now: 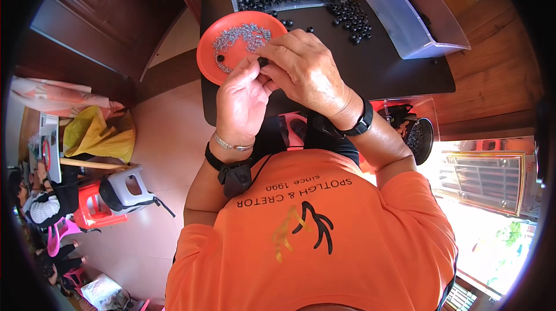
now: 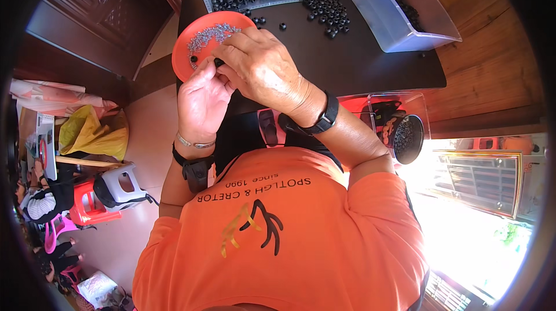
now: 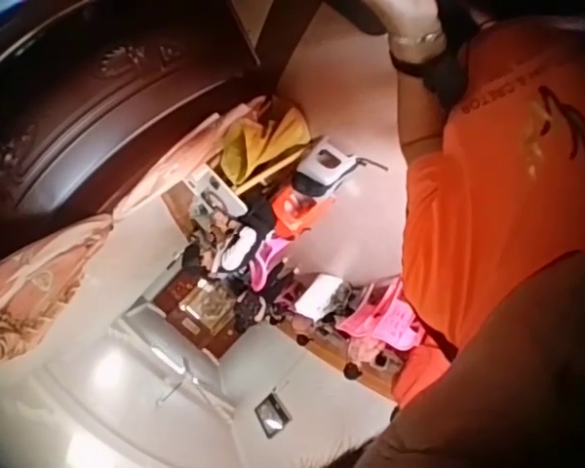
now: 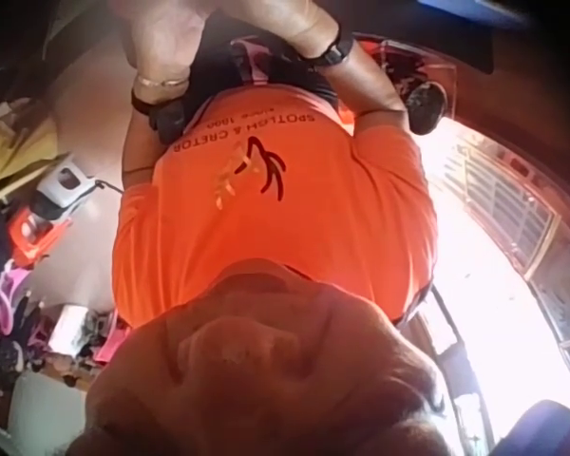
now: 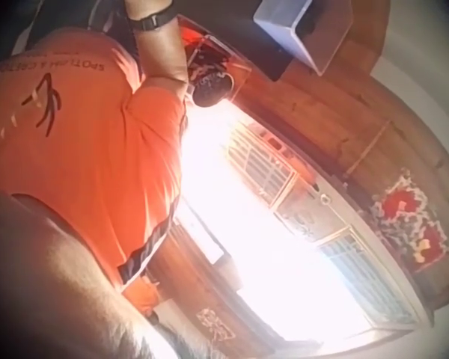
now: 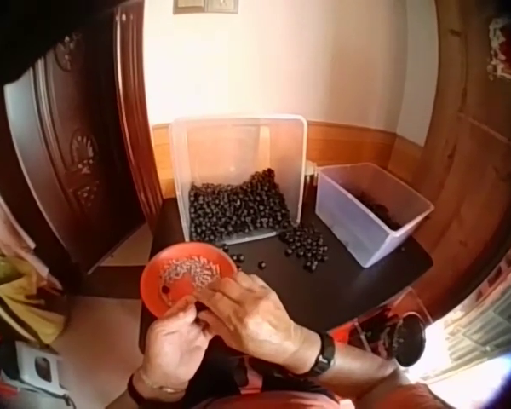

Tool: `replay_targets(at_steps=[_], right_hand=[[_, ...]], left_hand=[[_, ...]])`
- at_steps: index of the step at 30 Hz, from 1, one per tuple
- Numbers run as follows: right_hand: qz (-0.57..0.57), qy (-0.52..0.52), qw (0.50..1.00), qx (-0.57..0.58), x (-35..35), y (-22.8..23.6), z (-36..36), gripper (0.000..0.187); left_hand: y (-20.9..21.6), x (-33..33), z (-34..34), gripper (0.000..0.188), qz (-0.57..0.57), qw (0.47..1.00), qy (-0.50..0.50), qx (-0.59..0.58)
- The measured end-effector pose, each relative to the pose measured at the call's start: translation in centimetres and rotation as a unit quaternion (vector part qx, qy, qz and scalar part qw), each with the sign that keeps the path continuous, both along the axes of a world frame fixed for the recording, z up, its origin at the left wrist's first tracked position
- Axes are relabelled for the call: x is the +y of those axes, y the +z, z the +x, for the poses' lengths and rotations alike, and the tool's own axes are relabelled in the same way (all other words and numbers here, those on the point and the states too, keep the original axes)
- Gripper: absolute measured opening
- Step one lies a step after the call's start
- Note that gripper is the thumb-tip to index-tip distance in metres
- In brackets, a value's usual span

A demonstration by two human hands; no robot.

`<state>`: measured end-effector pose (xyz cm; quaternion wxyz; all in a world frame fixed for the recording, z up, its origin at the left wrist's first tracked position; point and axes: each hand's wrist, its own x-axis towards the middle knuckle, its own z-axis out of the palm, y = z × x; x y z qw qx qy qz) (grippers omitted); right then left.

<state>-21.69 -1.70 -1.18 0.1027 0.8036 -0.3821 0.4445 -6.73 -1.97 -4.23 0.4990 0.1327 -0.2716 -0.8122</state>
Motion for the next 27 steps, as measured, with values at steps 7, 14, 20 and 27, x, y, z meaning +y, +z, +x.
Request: replay_targets(at_steps=[7, 14, 20, 27], right_hand=[[-0.003, 0.004, 1.0, -0.002, 0.1, -0.7, -0.1, 0.033], [-0.013, -0.008, 1.0, -0.002, 0.1, -1.2, -0.3, 0.032], [-0.011, -0.025, 1.0, -0.005, 0.0, -1.6, 0.0, 0.031], [0.119, 0.069, 0.978, -0.155, -0.1, -0.9, -0.9, 0.034]], left_hand=[[-0.6, -0.5, -0.3, 0.023, -0.007, 1.0, -0.011, 0.02], [-0.3, -0.5, -1.6, 0.026, 0.045, 0.999, 0.028, -0.007], [-0.1, -0.5, -2.2, 0.025, 0.059, 0.997, 0.05, -0.002], [0.5, -0.2, -1.0, 0.024, 0.014, 0.999, -0.014, 0.032]])
